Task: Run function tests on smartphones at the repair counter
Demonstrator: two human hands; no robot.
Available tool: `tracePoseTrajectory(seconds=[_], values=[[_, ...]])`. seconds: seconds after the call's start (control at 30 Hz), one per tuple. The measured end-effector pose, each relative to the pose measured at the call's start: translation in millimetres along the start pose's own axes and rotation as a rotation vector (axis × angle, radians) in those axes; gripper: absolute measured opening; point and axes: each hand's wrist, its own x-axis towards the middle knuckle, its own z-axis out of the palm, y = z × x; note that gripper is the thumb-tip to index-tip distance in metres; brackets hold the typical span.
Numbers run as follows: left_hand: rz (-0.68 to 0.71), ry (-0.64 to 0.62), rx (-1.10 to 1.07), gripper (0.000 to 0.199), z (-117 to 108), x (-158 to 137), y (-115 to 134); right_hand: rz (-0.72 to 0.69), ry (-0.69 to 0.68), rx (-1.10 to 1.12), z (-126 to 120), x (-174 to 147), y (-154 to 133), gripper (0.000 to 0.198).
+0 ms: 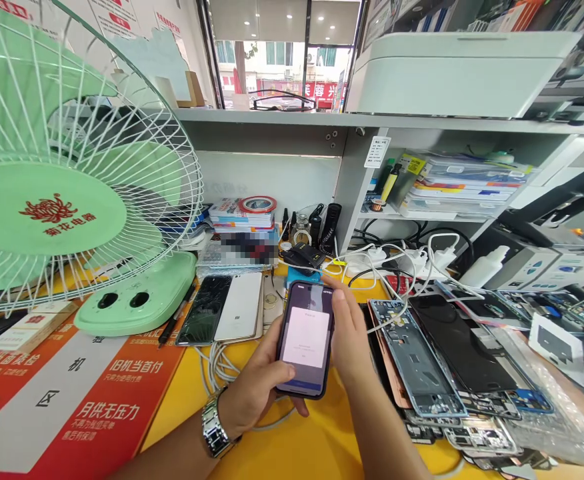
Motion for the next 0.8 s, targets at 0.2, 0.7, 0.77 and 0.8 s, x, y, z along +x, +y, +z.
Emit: tracePoseTrajectory(seconds=[0.2, 0.7, 0.77, 0.8], values=[[-0.009, -0.088, 0.026, 0.086, -3, 0, -7, -0.209, -0.092, -0.759, 5, 25, -54, 0.049], [-0.007, -0.102, -0.084, 0.079, -4, 0, -1, -0.097, -0.405, -0.563, -18, 38, -54, 0.024], [-0.006, -0.116, -0.086, 0.078, -4, 0, -1, -0.090, -0.415, -0.549, -19, 37, -54, 0.023], [-0.008, -0.122, -0.086, 0.078, -4, 0, -1, -0.080, -0.419, -0.541, -19, 37, -54, 0.023]])
